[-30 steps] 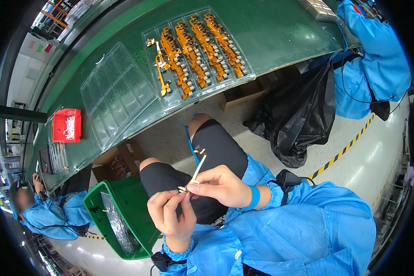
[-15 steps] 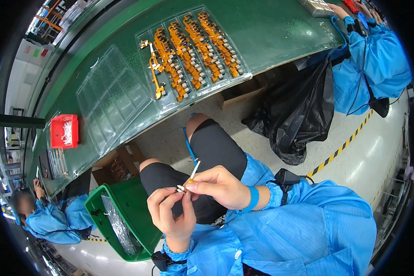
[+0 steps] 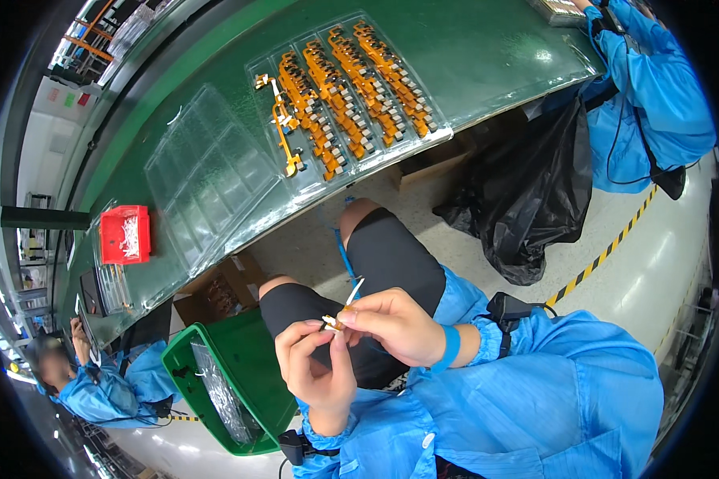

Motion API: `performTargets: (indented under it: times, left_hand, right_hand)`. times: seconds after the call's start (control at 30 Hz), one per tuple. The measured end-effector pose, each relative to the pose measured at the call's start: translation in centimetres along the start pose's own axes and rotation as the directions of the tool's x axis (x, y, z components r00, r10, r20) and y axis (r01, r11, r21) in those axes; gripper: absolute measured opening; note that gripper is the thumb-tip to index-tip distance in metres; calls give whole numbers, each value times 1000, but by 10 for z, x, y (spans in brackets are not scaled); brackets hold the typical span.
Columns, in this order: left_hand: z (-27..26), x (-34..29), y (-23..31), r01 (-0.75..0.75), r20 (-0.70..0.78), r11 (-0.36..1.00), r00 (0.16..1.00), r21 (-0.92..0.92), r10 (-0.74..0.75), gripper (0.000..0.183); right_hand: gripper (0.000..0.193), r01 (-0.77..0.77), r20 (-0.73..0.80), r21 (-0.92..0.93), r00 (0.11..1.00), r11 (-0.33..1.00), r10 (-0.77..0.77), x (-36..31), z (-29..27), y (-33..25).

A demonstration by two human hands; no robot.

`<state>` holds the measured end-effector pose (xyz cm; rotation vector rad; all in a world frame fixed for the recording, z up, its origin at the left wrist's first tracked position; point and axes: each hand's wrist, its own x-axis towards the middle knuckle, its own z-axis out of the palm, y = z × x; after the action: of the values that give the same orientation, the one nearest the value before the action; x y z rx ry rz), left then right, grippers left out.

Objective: Assembling small electronic parts and flex cables at a factory workstation.

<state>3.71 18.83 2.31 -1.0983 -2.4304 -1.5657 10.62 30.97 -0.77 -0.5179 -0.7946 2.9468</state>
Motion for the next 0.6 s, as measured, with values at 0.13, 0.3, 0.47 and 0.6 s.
performTargets:
  times: [0.13,0.3,0.47,0.6]
  left_hand:
    - [-2,5,-4,-74,-14,990,997,121,76,22]
    - [-7,13,-6,-314,92,905,949,288,300,25]
    - [-6,13,-7,-353,116,888,936,295,333,23]
    - [-5,10,-8,-361,119,889,933,283,341,21]
  right_hand:
    - [24,58,-33,-149,997,987,-64,0,5,-5]
    - [24,67,-54,-223,995,973,-80,2,6,-9]
    - [23,113,-14,-339,992,934,-125,1,7,-14]
    - [23,119,-16,-322,991,939,-131,0,8,-14]
